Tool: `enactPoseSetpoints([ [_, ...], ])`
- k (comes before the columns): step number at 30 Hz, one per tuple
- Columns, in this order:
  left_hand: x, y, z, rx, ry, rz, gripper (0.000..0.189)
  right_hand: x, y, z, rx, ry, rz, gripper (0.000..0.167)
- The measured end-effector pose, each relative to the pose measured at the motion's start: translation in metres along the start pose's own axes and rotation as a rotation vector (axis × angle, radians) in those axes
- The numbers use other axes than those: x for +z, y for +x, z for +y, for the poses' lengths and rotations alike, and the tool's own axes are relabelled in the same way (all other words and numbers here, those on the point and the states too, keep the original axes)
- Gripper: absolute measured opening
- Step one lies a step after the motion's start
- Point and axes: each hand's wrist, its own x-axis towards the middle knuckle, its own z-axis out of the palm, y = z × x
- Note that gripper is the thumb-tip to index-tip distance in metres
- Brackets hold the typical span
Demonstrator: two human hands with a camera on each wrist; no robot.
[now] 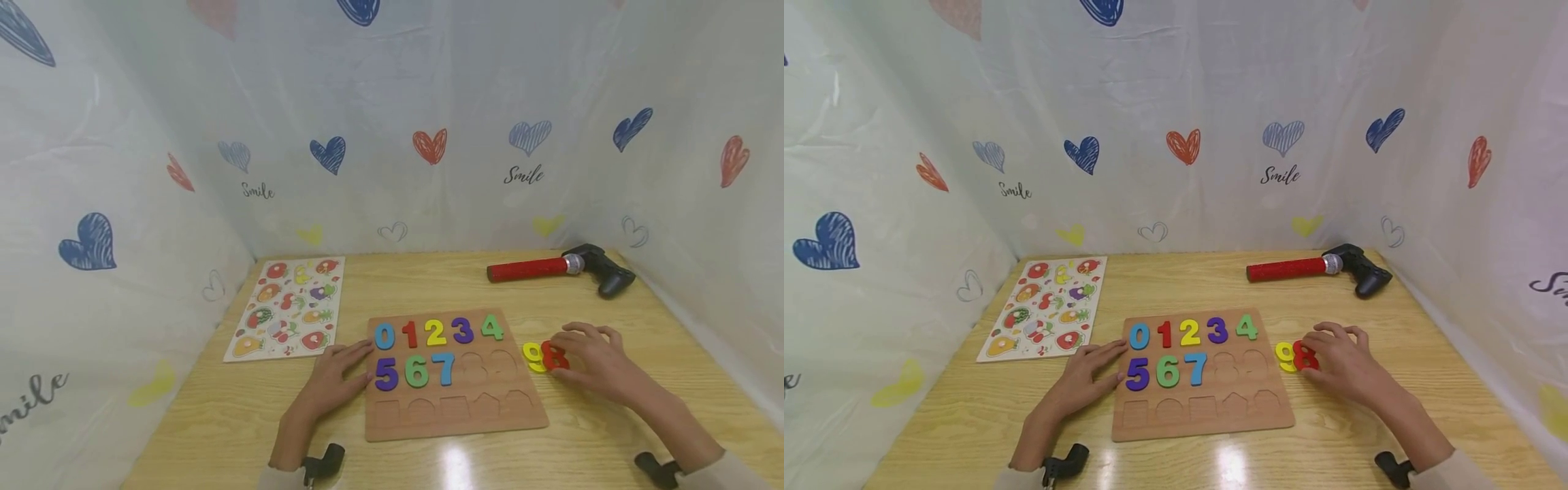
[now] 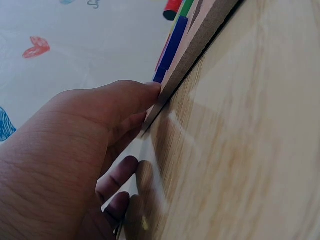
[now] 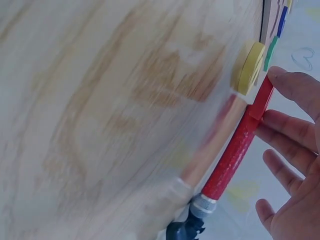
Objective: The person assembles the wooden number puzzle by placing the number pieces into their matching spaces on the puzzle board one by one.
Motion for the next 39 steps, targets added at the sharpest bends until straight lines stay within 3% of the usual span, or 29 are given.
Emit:
enactPoseSetpoints([
  [15,0.0,-0.001,0.0,-0.005,-0.004,0.003,0.054,0.008,0.011,-0.016,-0.115,-0.016,0.061,0.044],
  [32,0.0,-0.001,0.0,0.026,0.013,0.02,0.053,0.011,0.022,-0.033,-0.123,-0.004,-0.009,0.045],
  [39,0.001,-0.001,0.0,0.023,0.006,0.026,0.052,0.014,0.025,-0.041,-0.143,-0.003,-0.001,0.045],
])
